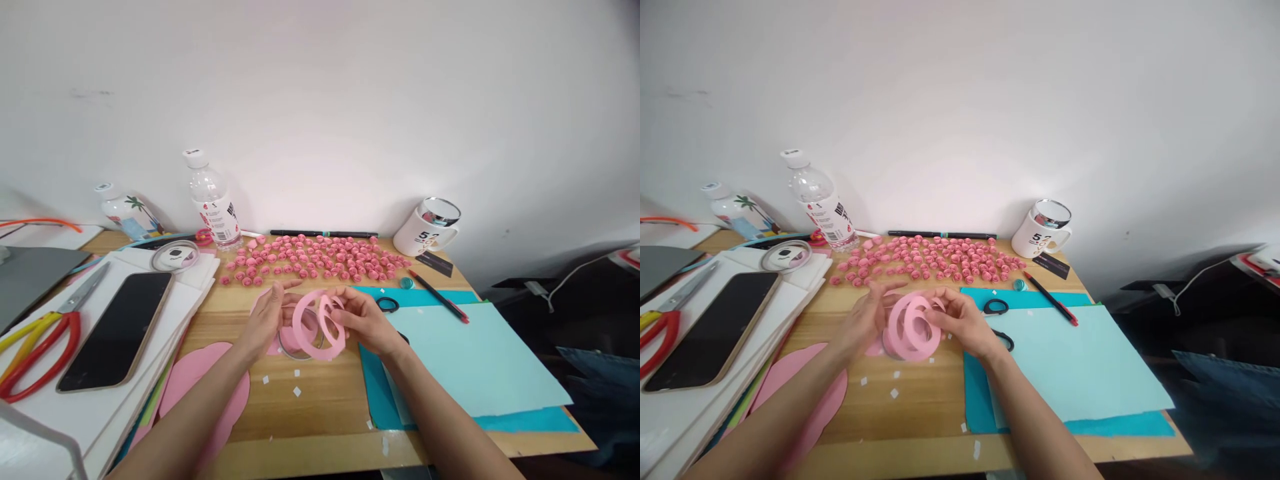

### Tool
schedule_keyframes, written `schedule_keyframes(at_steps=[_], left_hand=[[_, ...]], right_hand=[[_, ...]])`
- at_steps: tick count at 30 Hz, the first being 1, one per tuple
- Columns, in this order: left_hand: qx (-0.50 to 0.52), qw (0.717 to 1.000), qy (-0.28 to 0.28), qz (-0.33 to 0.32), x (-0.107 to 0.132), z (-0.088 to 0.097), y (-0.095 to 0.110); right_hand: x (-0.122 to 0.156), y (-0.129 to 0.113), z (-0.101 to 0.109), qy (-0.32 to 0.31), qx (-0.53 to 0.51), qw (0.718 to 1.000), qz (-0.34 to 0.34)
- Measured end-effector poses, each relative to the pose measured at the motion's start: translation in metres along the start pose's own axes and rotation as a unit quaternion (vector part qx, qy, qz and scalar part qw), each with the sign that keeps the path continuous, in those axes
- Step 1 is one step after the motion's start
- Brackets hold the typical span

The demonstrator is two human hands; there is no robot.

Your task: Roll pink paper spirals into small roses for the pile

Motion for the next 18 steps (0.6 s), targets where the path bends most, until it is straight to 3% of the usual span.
schedule_keyframes(at_steps=[7,14,18], left_hand=[[-0.101,0.993,0.056,-0.039,-0.002,0.01,0.004],[-0.224,0.97,0.024,-0.089,0.002,0.0,0.011],[-0.238,0.966,0.02,-0.098,0.001,0.0,0.007]], right_hand=[[-0.006,0.001,0.012,0.079,0.067,0.994,0.023],[-0.005,0.012,0.009,0.074,0.108,0.991,-0.011],[-0.006,0.009,0.02,0.123,0.135,0.983,0.014]])
Point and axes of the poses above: each hand's wrist, its own x-axis away from the middle knuckle, its own z-axis out of the back of the hand, y = z × x, the point moved 10 cm from there along -x, towards the middle knuckle, and after that the axes turned 9 degrees about y, right-handed, at the moved point
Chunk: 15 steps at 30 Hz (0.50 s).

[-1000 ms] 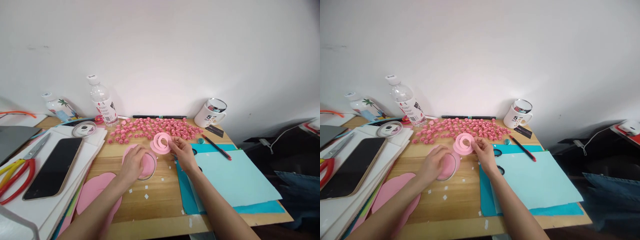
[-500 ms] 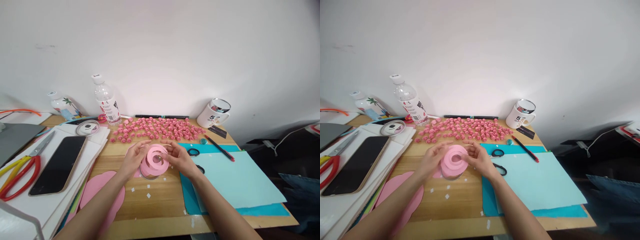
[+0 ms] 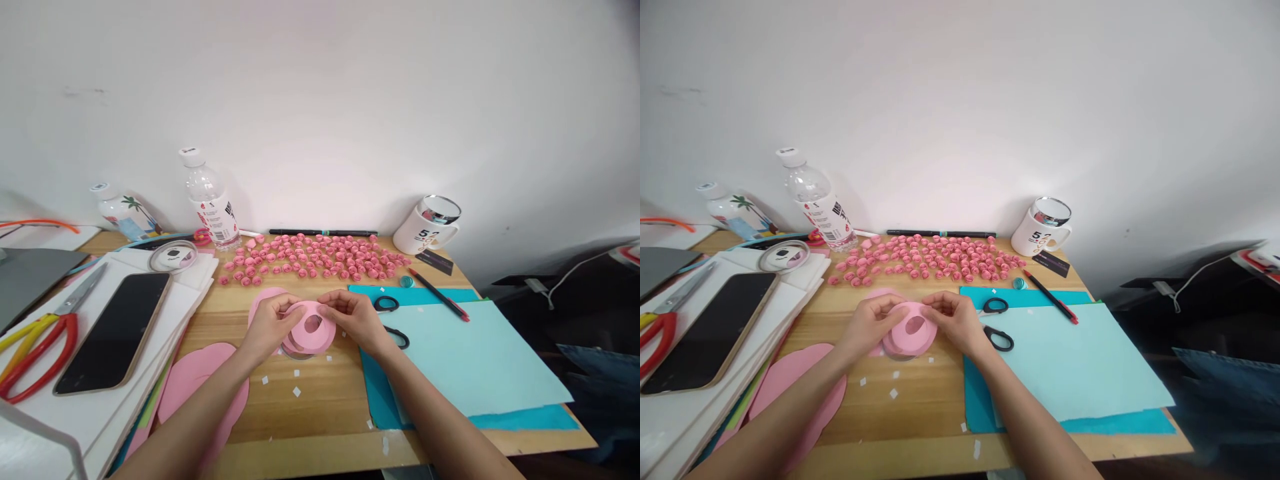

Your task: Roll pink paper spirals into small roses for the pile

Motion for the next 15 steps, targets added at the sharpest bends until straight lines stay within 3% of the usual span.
schedule_keyframes(at_steps=[2,6,15], left_hand=[[-0.003,1.0,-0.01,-0.015,0.0,-0.003,0.003],[-0.008,0.999,-0.005,-0.031,0.001,-0.002,0.011],[0.102,0.992,0.053,0.042,-0.001,0.011,-0.002]], right_hand=[[0.0,0.0,0.0,0.003,0.01,1.0,0.008],[0.005,0.001,-0.012,-0.05,-0.011,0.999,-0.009],[0.006,0.002,-0.013,-0.061,-0.023,0.998,-0.02]])
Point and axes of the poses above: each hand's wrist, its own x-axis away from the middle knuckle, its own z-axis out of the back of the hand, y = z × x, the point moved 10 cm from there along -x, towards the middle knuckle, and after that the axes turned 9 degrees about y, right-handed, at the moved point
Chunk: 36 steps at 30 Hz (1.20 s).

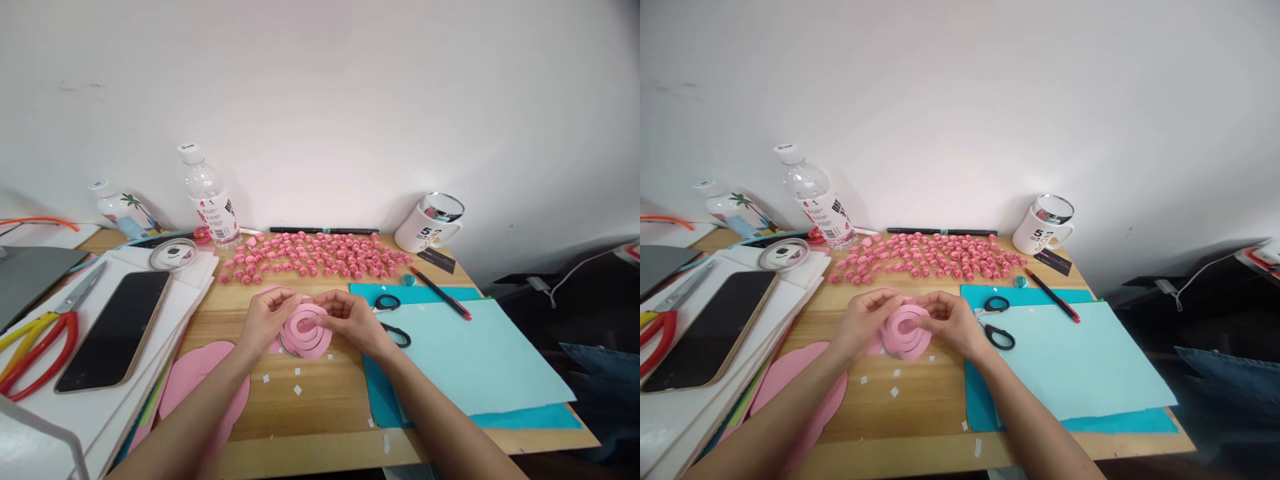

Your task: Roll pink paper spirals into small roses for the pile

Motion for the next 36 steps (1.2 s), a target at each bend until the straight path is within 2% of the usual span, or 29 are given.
schedule_keyframes(at_steps=[8,11,13,14,16,18,20,23,26,29,32,34,36], left_hand=[[-0.053,0.998,-0.002,-0.027,0.003,-0.003,0.006],[-0.038,0.999,0.022,-0.03,0.001,0.002,0.006],[-0.026,0.998,0.047,-0.036,0.0,0.007,0.006],[-0.021,0.997,0.058,-0.037,0.0,0.01,0.006],[-0.012,0.996,0.076,-0.04,0.0,0.014,0.006],[-0.002,0.996,0.083,-0.044,0.0,0.016,0.006],[0.0,0.995,0.088,-0.056,0.001,0.016,0.009],[-0.006,0.992,0.095,-0.078,0.003,0.017,0.016],[-0.008,0.991,0.101,-0.087,0.005,0.017,0.02],[-0.006,0.991,0.106,-0.086,0.006,0.017,0.022],[-0.005,0.989,0.12,-0.091,0.007,0.019,0.023],[-0.009,0.986,0.132,-0.099,0.008,0.022,0.023],[-0.017,0.984,0.137,-0.109,0.008,0.023,0.023]], right_hand=[[-0.002,-0.005,0.003,0.022,0.019,0.999,0.025],[-0.001,-0.029,0.025,0.07,0.082,0.99,0.092],[0.007,-0.055,0.049,0.121,0.21,0.956,0.164],[0.012,-0.067,0.058,0.133,0.292,0.927,0.192],[0.023,-0.077,0.074,0.135,0.433,0.868,0.203],[0.032,-0.074,0.085,0.121,0.521,0.826,0.177],[0.04,-0.064,0.087,0.089,0.573,0.799,0.161],[0.048,-0.046,0.081,0.046,0.616,0.767,0.172],[0.051,-0.037,0.08,0.042,0.637,0.745,0.192],[0.052,-0.034,0.084,0.044,0.652,0.732,0.192],[0.055,-0.039,0.087,0.05,0.649,0.733,0.197],[0.058,-0.044,0.091,0.06,0.625,0.752,0.199],[0.06,-0.048,0.094,0.074,0.572,0.795,0.191]])
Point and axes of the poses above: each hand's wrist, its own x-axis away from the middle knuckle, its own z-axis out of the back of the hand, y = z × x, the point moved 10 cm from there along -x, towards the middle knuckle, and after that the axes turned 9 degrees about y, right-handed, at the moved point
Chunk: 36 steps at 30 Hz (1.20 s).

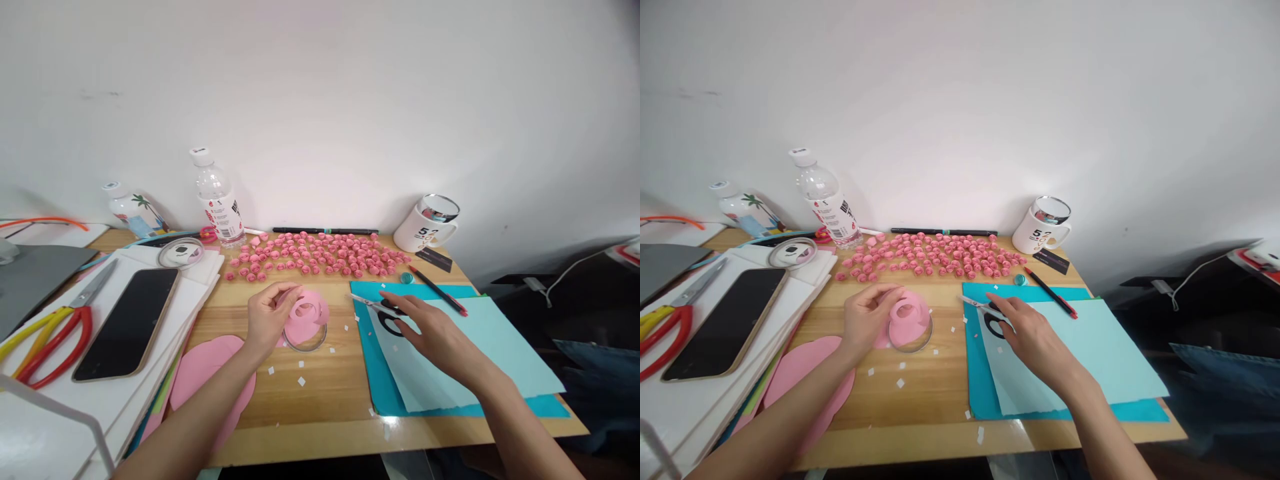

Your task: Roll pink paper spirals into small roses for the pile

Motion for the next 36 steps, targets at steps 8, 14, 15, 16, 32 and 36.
schedule_keyframes(at_steps=[8,14,15,16,32,36], left_hand=[[0.007,1.0,-0.015,-0.006,0.002,-0.003,0.001],[0.038,0.997,-0.05,0.048,0.003,-0.01,-0.009],[0.043,0.996,-0.058,0.056,0.003,-0.012,-0.01],[0.047,0.995,-0.066,0.06,0.004,-0.013,-0.011],[0.042,0.989,-0.128,0.059,0.011,-0.024,-0.009],[0.023,0.994,-0.108,0.021,0.009,-0.02,0.001]], right_hand=[[0.0,-0.039,-0.032,-0.123,-0.374,0.913,-0.108],[-0.005,-0.082,-0.039,-0.203,-0.428,0.877,-0.081],[-0.005,-0.087,-0.04,-0.216,-0.437,0.871,-0.067],[-0.005,-0.091,-0.041,-0.227,-0.444,0.865,-0.058],[0.001,-0.094,-0.055,-0.284,-0.439,0.848,-0.085],[0.001,-0.091,-0.055,-0.278,-0.438,0.849,-0.099]])
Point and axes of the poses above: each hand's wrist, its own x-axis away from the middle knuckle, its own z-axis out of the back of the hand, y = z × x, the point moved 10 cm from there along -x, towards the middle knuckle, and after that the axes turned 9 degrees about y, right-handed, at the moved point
